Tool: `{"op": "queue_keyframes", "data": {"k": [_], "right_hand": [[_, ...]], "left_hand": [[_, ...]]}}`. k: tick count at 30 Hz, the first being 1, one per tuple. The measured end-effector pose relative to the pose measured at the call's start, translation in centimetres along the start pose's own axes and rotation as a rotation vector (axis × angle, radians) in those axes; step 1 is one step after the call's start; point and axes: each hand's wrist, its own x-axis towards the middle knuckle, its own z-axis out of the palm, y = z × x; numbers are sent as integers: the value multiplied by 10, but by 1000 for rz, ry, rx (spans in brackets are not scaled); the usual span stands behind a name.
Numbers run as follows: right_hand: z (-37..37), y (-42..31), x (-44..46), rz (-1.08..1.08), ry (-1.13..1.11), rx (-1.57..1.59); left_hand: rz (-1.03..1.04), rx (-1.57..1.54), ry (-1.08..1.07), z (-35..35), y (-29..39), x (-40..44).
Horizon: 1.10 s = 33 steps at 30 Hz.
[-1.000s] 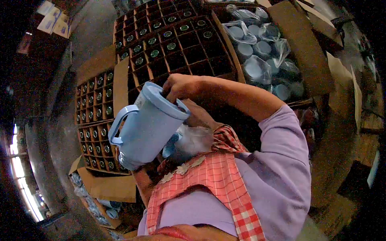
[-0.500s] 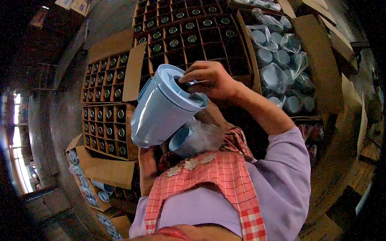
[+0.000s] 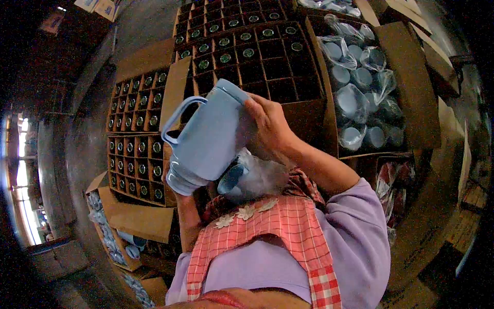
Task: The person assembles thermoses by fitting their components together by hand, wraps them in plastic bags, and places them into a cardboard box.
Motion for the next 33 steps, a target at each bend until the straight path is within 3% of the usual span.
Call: {"op": "queue_keyframes", "data": {"k": [2, 4, 7, 8, 11, 18, 30, 33], "right_hand": [[-9, 3, 14, 96, -66, 12], [-12, 1, 21, 143, -107, -9], [-20, 10, 19, 60, -212, 164], [-24, 10, 14, -51, -298, 140], [-11, 34, 6, -512, -265, 37], [-8, 25, -3, -379, -147, 123], [-13, 18, -15, -458, -142, 91], [-11, -9, -19, -226, -140, 245]], "left_hand": [[213, 243, 7, 5, 51, 4], [228, -11, 74, 4, 28, 3], [-70, -216, 24, -8, 5, 4], [-132, -290, 18, -7, 0, 2], [-201, -374, 1, -1, -1, 2], [-228, -403, -15, 7, -2, 5], [-212, -396, 12, 5, 4, -6], [-200, -384, 13, 9, 7, -6]]}}
